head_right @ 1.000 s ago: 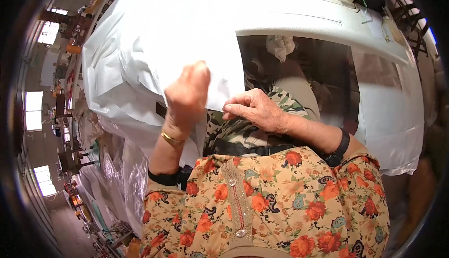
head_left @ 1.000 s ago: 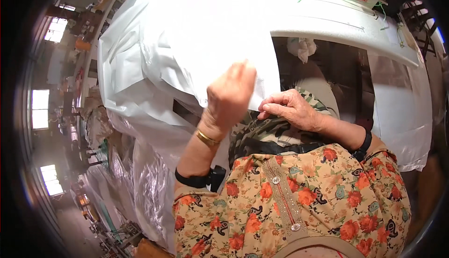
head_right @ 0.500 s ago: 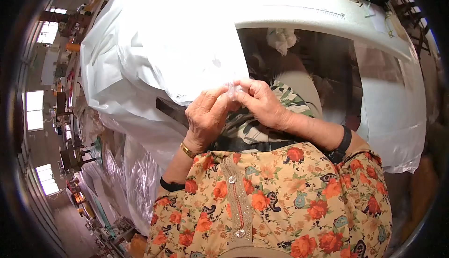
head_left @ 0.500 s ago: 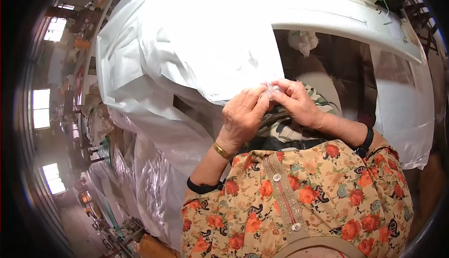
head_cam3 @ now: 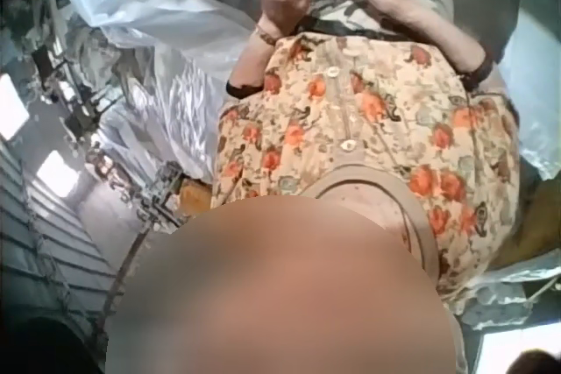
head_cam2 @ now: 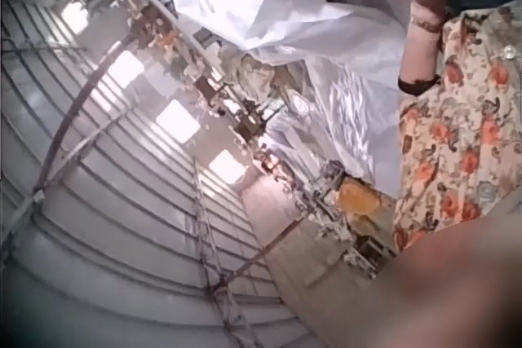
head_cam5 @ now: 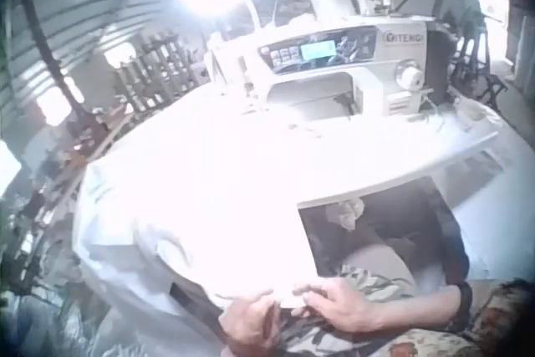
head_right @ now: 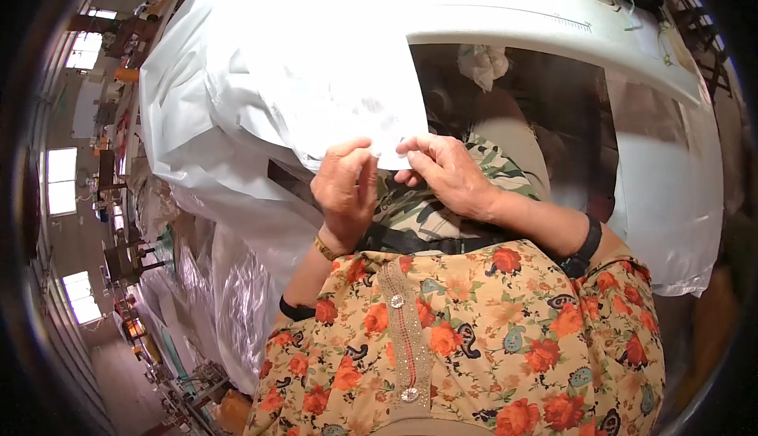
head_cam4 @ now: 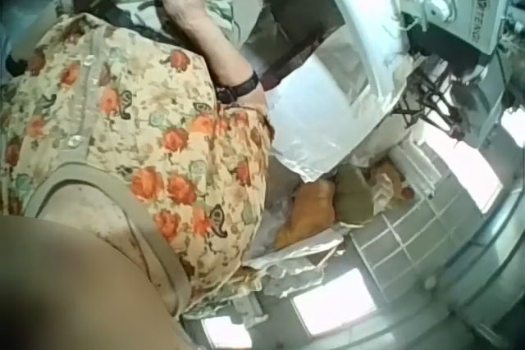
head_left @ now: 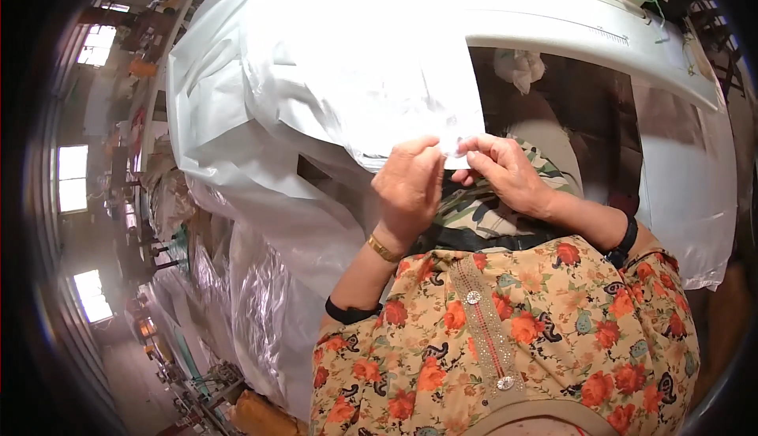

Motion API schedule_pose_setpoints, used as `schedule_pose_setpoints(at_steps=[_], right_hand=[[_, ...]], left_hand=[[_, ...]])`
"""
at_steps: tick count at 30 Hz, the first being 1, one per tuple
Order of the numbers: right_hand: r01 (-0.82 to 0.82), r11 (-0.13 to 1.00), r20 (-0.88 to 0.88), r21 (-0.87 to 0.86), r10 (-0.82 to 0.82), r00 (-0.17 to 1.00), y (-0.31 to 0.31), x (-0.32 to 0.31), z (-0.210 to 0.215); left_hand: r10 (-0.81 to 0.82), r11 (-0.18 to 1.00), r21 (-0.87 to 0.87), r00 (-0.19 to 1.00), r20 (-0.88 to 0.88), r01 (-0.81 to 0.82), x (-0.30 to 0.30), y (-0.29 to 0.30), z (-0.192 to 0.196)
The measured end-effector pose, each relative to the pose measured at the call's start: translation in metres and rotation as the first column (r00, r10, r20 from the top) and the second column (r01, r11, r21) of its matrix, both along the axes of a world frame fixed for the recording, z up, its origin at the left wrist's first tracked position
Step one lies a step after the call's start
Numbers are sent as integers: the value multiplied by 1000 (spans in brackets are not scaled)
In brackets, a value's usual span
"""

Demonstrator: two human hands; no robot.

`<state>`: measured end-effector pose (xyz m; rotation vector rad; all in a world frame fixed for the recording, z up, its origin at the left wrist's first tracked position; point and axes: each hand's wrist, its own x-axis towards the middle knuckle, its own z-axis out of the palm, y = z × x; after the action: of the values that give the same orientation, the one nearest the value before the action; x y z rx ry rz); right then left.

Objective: The recorder is using an industrial sewing machine to join sheets of white synthetic material.

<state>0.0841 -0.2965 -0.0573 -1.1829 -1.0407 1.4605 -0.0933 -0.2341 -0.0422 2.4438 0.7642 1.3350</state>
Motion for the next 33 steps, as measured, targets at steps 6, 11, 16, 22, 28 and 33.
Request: schedule_pose_setpoints(at_steps=[6, 11, 16, 22, 28, 33], right_hand=[[-42, 999, -66, 32, 44, 997, -7, 3, -5], [60, 996, 23, 72, -62, 998, -13, 1, -1], [174, 981, -71, 85, -168, 983, -20, -2, 2], [-1, 1000, -326, 31, 11, 945, -14, 4, -9], [-98, 995, -311, -13, 89, 946, -13, 13, -12], [-108, 982, -433, -156, 30, 901, -14, 14, -10]], left_hand=[[-75, 977, 186, 987, -144, 102, 3, -3, -12], [-87, 976, 180, 974, -208, 125, 4, -6, -15], [-84, 983, 146, 975, -204, 115, 9, -9, -14], [-104, 968, 195, 961, -256, 156, 11, -9, -15], [-96, 968, 194, 950, -297, 158, 10, -11, -12], [-75, 975, 178, 947, -312, 135, 8, -16, -9]])
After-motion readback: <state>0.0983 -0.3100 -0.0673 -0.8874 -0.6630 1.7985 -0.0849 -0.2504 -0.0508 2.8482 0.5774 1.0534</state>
